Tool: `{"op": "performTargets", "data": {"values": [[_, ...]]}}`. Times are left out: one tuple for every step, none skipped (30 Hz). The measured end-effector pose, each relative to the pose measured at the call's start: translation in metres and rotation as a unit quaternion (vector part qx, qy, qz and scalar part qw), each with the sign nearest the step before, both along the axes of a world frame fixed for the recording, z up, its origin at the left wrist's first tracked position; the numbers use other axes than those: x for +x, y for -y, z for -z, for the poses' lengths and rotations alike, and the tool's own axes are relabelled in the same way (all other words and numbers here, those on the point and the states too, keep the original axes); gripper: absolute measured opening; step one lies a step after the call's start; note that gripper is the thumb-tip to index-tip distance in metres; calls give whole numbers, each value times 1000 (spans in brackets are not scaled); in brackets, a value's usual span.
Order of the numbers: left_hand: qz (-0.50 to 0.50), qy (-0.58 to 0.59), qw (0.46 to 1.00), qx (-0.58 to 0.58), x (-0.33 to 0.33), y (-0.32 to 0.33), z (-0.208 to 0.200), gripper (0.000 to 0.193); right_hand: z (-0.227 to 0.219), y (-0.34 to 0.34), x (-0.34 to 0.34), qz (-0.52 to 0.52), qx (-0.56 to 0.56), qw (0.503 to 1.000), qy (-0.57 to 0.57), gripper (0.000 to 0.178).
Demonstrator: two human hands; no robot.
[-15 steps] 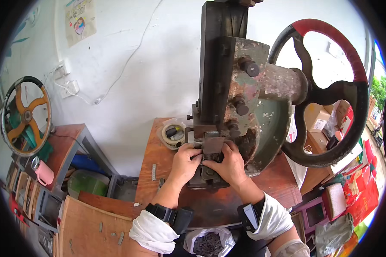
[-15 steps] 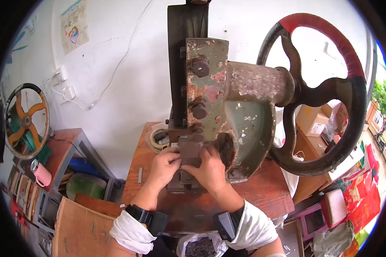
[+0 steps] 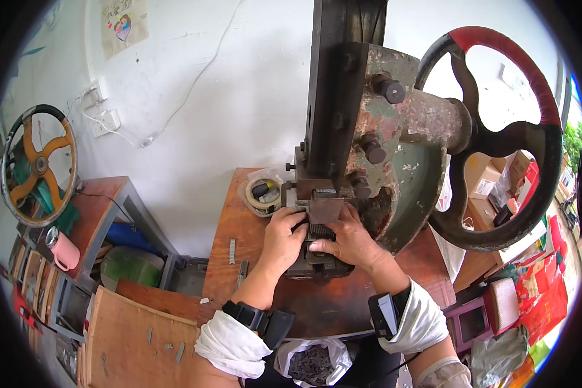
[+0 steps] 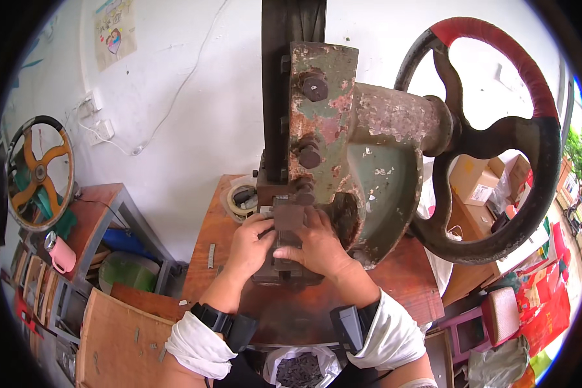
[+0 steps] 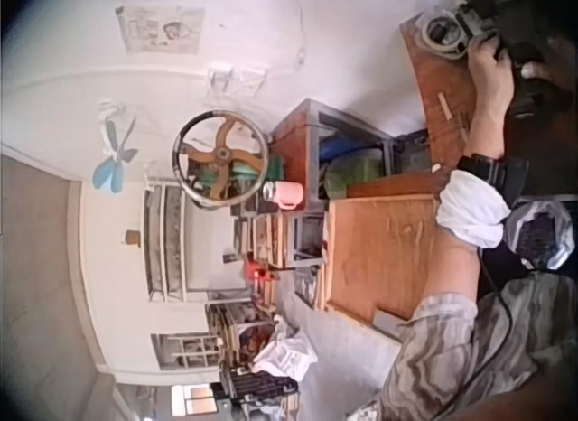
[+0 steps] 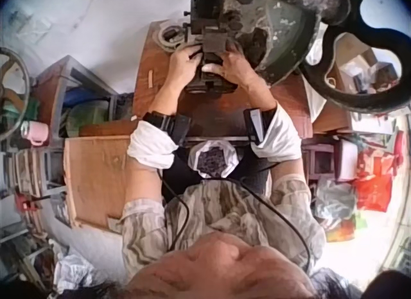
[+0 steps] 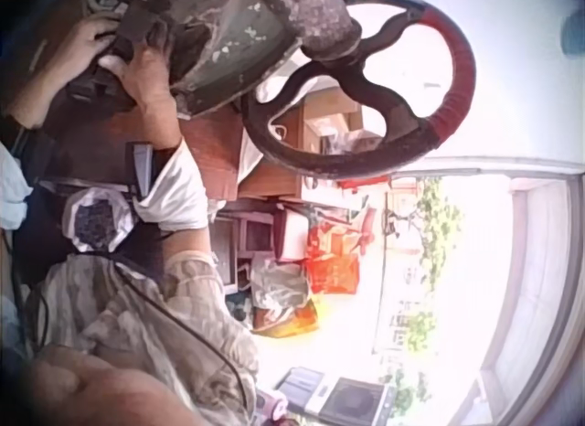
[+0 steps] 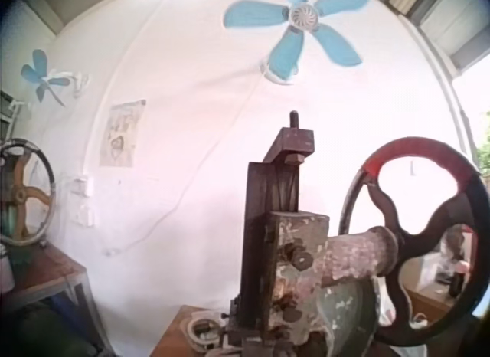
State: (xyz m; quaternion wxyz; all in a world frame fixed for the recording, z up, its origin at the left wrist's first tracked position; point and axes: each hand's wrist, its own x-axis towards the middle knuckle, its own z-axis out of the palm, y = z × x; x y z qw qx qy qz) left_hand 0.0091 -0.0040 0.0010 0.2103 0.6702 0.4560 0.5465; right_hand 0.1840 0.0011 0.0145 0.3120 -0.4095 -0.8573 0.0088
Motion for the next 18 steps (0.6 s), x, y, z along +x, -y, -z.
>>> {"op": "performTargets", "data": {"values": [[-2, -1, 1000, -1, 0, 0, 1, 22, -1, 0, 1, -8, -2, 1000, 9, 69], [-3, 0, 1000, 3, 0, 0, 1, 22, -2, 0, 1, -15, -3, 1000, 19, 69], [-2, 1, 1000, 7, 0, 0, 2, 21, -2, 1, 1, -15, -3, 1000, 18, 69], [-2, 0, 1000, 7, 0, -1, 2, 21, 0, 3, 0, -14, 0, 1000, 11, 69], [-7, -10, 1000, 26, 0, -2, 3, 20, 0, 3, 0, -12, 4, 1000, 2, 68], [-10, -21, 999, 45, 0, -2, 4, 19, 1, 3, 1, -11, 3, 1000, 2, 68], [-9, -22, 999, 44, 1, -2, 4, 19, 2, 2, 0, -12, 0, 1000, -19, 66], [-21, -6, 999, 39, 3, -2, 4, 19, 3, 2, 0, -13, -4, 999, -39, 65], [-33, 11, 999, 35, 3, -2, 4, 18, 4, 1, -1, -13, -3, 999, -40, 65], [-33, 9, 999, 35, 3, -1, 4, 18, 5, 1, -2, -5, -5, 998, -56, 63], [-10, 40, 999, -2, 1, 1, 4, 18, 5, 0, -3, 3, -7, 997, -71, 62], [14, 70, 997, -38, 0, 3, 2, 18, 4, 0, -4, 5, -5, 997, -71, 62], [16, 70, 997, -36, 0, 4, 0, 18, 4, 1, -5, 11, -11, 996, -90, 61], [32, 42, 999, 0, 1, 5, -2, 19, 4, 2, -4, 18, -18, 994, -108, 61], [44, 14, 998, 36, 0, 6, -2, 20, 3, 6, -3, 17, -17, 994, -109, 61], [43, 13, 998, 38, 0, 5, -3, 20, 0, 15, -1, 8, -14, 992, -127, 59], [35, -1, 998, 43, 2, 5, -4, 20, -1, 21, 1, 0, -11, 989, -145, 56], [24, -15, 999, 47, 3, 6, -3, 20, 1, 26, 4, -3, -11, 989, -145, 56]]}}
